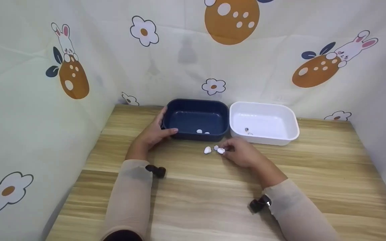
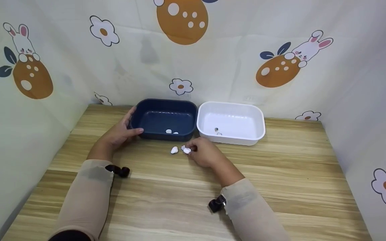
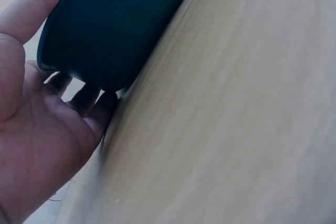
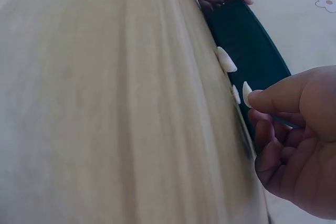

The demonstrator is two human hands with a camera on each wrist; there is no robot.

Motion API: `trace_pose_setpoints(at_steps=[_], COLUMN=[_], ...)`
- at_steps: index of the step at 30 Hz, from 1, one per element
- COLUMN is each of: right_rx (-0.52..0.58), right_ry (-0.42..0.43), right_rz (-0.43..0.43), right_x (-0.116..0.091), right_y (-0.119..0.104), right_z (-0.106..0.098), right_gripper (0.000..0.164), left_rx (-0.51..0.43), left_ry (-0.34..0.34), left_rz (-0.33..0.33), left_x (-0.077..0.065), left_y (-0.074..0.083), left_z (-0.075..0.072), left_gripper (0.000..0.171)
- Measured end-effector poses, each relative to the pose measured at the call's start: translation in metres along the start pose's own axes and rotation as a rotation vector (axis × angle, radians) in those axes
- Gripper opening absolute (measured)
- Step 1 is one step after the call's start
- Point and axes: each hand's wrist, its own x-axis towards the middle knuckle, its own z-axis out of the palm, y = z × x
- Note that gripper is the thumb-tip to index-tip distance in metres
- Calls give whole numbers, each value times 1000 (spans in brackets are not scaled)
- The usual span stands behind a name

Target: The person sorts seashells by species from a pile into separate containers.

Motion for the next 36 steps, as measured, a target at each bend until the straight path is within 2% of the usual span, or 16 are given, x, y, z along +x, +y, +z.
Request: trace_pose_setpoints(at_steps=[11,20,26,36], right_rx=[68,88,116,57], right_ry=[-21,31,57,118], right_rz=[28,2,49,59], right_x=[-6,0,12,42], right_y=[-22,-36,-46,-62], right_z=[-13,-18,-23,-31], right_gripper=[23,24,25,28], left_rx=[19,-1,0,-5], left_ry=[3,6,4,-6], left_rz=[-8,26,25,-15], left_x=[0,1,2,2], left_y=[1,0,0,1], left_z=[0,0,0,0], left_gripper=[114,113,113,113])
